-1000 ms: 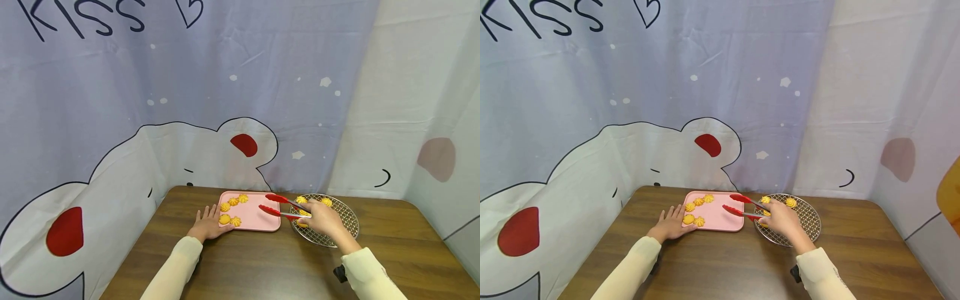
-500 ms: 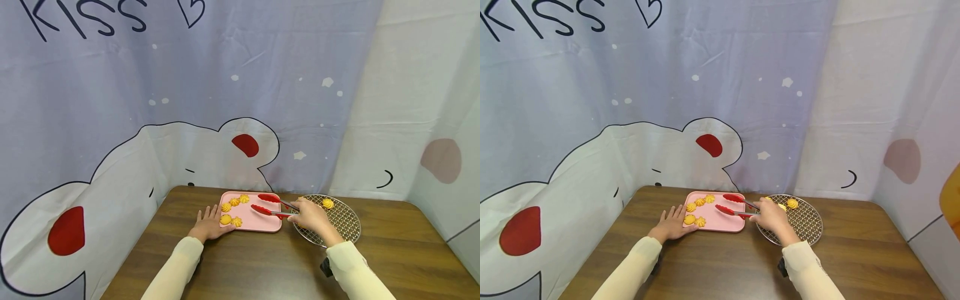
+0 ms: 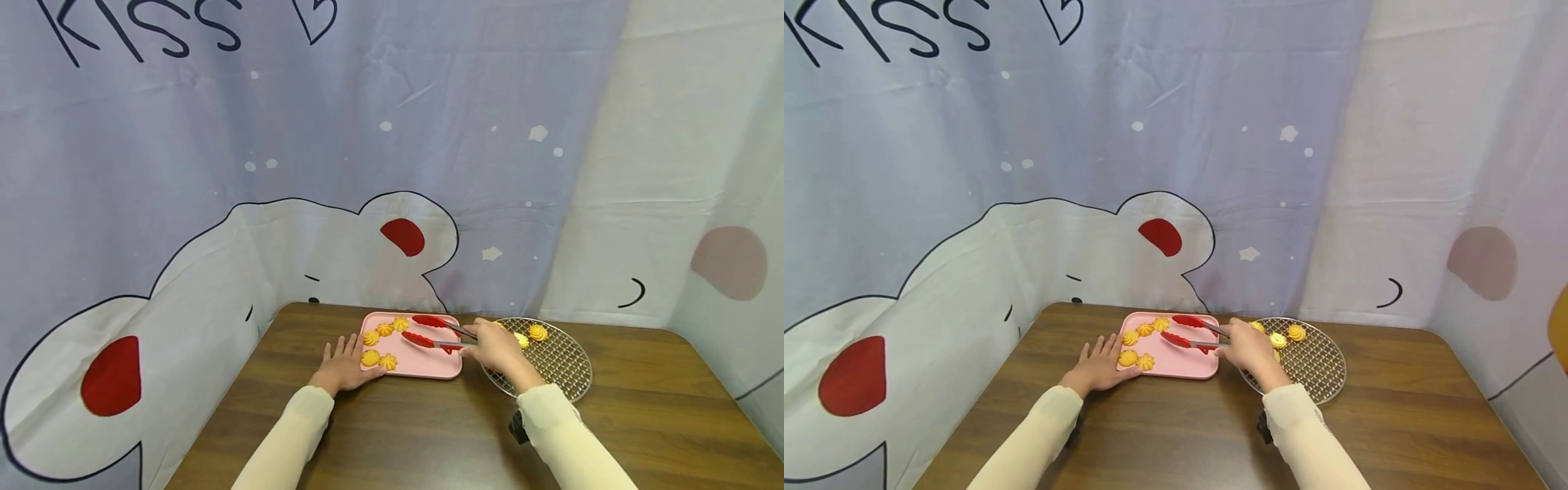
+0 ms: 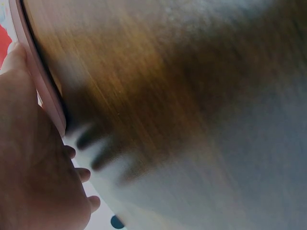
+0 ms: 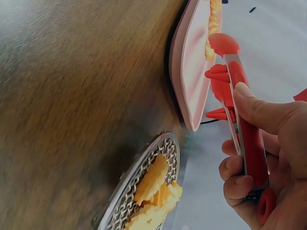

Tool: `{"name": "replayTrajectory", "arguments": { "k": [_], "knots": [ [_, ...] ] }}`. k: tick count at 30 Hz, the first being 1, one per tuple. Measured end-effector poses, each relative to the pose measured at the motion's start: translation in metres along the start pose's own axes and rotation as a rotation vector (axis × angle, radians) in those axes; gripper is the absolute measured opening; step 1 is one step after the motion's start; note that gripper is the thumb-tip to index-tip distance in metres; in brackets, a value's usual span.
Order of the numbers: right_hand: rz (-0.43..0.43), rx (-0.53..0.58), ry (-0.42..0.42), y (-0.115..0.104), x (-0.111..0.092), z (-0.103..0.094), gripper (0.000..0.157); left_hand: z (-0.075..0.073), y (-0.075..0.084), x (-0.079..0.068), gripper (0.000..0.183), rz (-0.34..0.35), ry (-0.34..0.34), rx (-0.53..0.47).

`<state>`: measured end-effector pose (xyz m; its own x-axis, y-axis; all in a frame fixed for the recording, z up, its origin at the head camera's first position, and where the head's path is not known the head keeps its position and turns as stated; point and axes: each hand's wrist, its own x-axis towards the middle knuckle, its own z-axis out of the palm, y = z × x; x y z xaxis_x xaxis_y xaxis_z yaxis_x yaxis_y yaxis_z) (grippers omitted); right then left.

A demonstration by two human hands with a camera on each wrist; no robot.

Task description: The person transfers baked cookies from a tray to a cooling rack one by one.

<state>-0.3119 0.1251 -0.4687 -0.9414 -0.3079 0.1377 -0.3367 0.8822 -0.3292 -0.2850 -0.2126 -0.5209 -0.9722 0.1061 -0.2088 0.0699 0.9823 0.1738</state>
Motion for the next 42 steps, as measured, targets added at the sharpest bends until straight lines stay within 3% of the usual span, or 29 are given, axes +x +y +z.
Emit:
{"name": "replayTrajectory", "arguments": {
  "k": [16,21,27,42],
  "knots": [
    [0.018,-0.005,-0.049,-0.008,0.017,0.003,0.052,-0.001,0.002,-0.001,0.104,-0.001,0.004,0.003],
    [0.035,-0.019,-0.05,-0.011,0.021,0.006,0.053,0.006,-0.003,0.007,0.108,-0.007,0.003,0.002],
    [0.059,-0.01,-0.064,-0.014,0.025,0.007,0.052,-0.003,0.003,-0.002,0.105,-0.004,0.001,0.006],
    [0.084,-0.004,-0.065,-0.016,0.028,0.011,0.051,-0.001,0.0,-0.001,0.106,-0.011,-0.002,0.002]
  ]
}}
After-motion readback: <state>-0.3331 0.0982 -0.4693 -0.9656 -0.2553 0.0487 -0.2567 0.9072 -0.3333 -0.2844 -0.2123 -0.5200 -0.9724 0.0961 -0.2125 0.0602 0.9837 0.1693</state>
